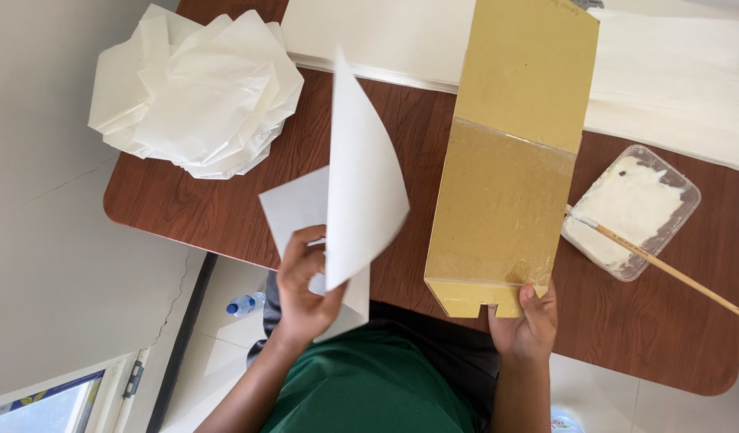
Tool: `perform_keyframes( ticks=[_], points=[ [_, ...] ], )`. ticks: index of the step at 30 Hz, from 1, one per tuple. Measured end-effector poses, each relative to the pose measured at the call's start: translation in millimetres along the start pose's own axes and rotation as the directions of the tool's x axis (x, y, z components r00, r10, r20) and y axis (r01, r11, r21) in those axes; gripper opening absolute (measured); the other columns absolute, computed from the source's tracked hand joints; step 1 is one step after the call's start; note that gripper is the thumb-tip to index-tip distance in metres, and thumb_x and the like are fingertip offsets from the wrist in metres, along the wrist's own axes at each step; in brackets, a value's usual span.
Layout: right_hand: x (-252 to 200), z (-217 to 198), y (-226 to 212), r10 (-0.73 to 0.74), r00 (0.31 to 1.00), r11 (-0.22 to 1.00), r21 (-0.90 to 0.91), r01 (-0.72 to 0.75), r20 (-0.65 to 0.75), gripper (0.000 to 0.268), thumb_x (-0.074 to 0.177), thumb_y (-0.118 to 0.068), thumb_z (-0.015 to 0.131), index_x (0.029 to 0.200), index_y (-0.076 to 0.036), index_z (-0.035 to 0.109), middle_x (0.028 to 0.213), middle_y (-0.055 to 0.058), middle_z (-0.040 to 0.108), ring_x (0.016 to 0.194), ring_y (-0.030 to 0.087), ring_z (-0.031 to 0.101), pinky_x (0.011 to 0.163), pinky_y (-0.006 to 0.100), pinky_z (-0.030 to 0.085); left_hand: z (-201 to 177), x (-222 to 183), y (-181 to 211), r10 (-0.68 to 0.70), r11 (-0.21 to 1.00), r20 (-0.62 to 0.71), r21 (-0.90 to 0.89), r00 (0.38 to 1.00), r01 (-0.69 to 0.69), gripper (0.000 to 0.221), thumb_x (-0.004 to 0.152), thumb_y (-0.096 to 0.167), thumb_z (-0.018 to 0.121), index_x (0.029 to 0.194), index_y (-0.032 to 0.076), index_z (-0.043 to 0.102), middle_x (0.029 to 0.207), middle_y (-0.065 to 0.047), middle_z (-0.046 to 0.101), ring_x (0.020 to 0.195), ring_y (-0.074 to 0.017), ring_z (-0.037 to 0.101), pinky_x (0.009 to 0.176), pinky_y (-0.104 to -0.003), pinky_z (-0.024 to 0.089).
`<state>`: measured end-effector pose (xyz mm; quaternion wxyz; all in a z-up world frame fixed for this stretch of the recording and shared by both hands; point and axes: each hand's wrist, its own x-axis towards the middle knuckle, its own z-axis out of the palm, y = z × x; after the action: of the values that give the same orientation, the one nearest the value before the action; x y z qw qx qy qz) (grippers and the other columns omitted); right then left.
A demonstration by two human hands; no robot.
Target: Assembling paper bags by folding paper sheets around a template and applying glue with a brush.
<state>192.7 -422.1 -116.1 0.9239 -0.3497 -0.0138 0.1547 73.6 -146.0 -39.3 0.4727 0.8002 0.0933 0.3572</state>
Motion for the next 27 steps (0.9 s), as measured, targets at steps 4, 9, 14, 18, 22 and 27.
perform_keyframes(
  ticks=[4, 9, 14, 18, 22, 27],
  points=[
    [-0.5, -0.2, 0.1, -0.012, 0.998, 0.999, 0.051, 0.009, 0.056, 0.055, 0.097, -0.012, 0.069, 0.148, -0.005, 0.05, 0.144, 0.014, 0.06, 0.135, 0.032, 0.055, 0.11, 0.053, 0.048, 3.3, 4.9, 9.8, 0.155, 0.978, 0.395, 0.066, 0.906, -0.196, 0.02, 0.079, -0.008, 0.065, 0.081, 0.004, 0.049, 0.139, -0.026, 0.049, 0.128, -0.0454, 0.052, 0.096, -0.05, 0.05],
    [-1.1, -1.9, 0.1, -0.082, 0.986, 0.992, 0.106, 0.066, 0.147, 0.056, 0.097, -0.016, 0.071, 0.148, -0.005, 0.053, 0.143, 0.015, 0.061, 0.134, 0.035, 0.056, 0.111, 0.056, 0.047, 12.3, 17.9, 9.5, 0.143, 0.947, 0.531, 0.171, 0.835, -0.271, 0.038, 0.074, -0.02, 0.051, 0.103, 0.004, 0.046, 0.146, -0.026, 0.047, 0.133, -0.0497, 0.051, 0.111, -0.06, 0.046],
    [-2.7, -0.9, -4.6, -0.093, 0.959, 0.984, 0.172, 0.047, 0.269, 0.051, 0.1, -0.016, 0.074, 0.145, 0.0, 0.056, 0.142, 0.019, 0.063, 0.129, 0.039, 0.06, 0.101, 0.055, 0.056, 14.1, 21.2, -3.2, 0.068, 0.897, 0.671, 0.282, 0.739, -0.339, 0.065, 0.082, -0.014, 0.049, 0.14, 0.014, 0.052, 0.156, -0.018, 0.045, 0.147, -0.043, 0.04, 0.123, -0.063, 0.023],
    [-11.9, -17.5, -6.5, -0.123, 0.957, 0.989, 0.114, 0.096, 0.263, 0.055, 0.096, -0.014, 0.082, 0.142, 0.004, 0.057, 0.137, 0.021, 0.067, 0.124, 0.037, 0.065, 0.1, 0.05, 0.058, 19.1, 29.0, -1.1, 0.176, 0.934, 0.685, 0.11, 0.707, -0.339, 0.027, 0.088, 0.012, 0.059, 0.113, 0.007, 0.067, 0.146, -0.019, 0.056, 0.145, -0.0475, 0.04, 0.12, -0.071, 0.019],
    [-34.9, -43.4, -11.1, -0.197, 0.976, 0.978, -0.057, 0.203, 0.096, 0.047, 0.086, -0.018, 0.088, 0.117, 0.007, 0.065, 0.111, 0.021, 0.074, 0.097, 0.034, 0.074, 0.083, 0.046, 0.062, 30.6, 28.1, -8.0, 0.328, 0.919, 0.653, -0.052, 0.683, -0.391, 0.008, 0.093, 0.012, 0.065, 0.097, 0.006, 0.069, 0.127, -0.016, 0.066, 0.13, -0.0449, 0.057, 0.117, -0.066, 0.029],
    [-45.1, 0.2, -25.4, -0.232, 0.973, 0.957, -0.177, 0.229, 0.008, 0.051, 0.087, -0.021, 0.089, 0.125, 0.004, 0.067, 0.12, 0.019, 0.074, 0.108, 0.035, 0.072, 0.088, 0.049, 0.063, 37.8, 25.4, -15.0, 0.285, 0.903, 0.681, 0.045, 0.674, -0.427, 0.012, 0.1, 0.016, 0.064, 0.107, 0.006, 0.065, 0.129, -0.019, 0.057, 0.129, -0.0409, 0.052, 0.116, -0.066, 0.032]
  ],
)
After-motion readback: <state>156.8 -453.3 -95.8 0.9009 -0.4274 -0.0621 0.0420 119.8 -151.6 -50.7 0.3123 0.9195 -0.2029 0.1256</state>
